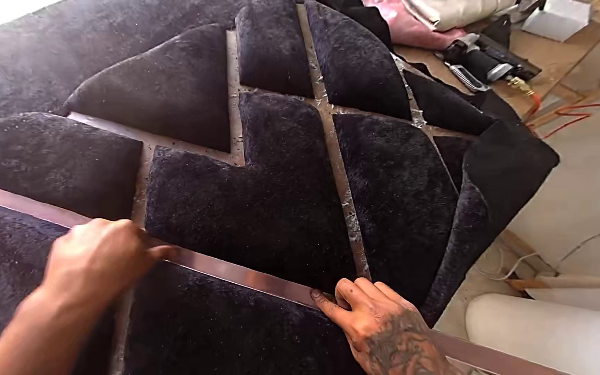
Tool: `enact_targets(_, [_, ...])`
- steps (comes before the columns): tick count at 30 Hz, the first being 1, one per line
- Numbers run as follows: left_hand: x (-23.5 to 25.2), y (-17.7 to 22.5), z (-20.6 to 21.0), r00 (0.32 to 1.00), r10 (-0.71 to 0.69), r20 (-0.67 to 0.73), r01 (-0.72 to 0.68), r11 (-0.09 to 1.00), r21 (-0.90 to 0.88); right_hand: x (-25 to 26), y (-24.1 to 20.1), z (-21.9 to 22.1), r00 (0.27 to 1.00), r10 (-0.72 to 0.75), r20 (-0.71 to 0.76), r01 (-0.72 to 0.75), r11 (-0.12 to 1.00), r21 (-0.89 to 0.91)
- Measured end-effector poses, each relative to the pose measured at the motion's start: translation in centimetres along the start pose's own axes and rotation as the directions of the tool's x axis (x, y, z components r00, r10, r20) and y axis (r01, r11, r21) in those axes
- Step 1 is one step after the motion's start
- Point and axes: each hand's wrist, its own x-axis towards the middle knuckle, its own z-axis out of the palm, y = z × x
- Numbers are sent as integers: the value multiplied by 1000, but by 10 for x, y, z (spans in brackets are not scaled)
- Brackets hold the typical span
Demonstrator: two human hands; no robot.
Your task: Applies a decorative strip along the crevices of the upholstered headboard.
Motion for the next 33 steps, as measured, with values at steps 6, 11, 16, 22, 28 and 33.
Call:
enact_targets(6, [-44,64,-6,988,77,-132,-74,997,27,11,9,-3,991,-128,49,128,992,16])
enact_targets(11, [-50,58,22,937,123,-328,-137,990,-21,50,-14,-7,960,-216,179,211,976,49])
enact_targets(16, [-54,60,33,916,78,-394,-111,992,-62,138,-63,-54,651,-117,750,128,991,43])
enact_targets(22, [-51,64,47,895,85,-437,-122,991,-57,173,-72,-45,622,-208,755,218,972,88])
enact_targets(28, [-51,67,40,951,64,-303,-90,993,-74,181,-74,-35,699,-349,625,400,914,63])
enact_targets(33, [-48,60,54,880,3,-474,-108,975,-195,209,-82,9,770,-637,37,634,755,-168])
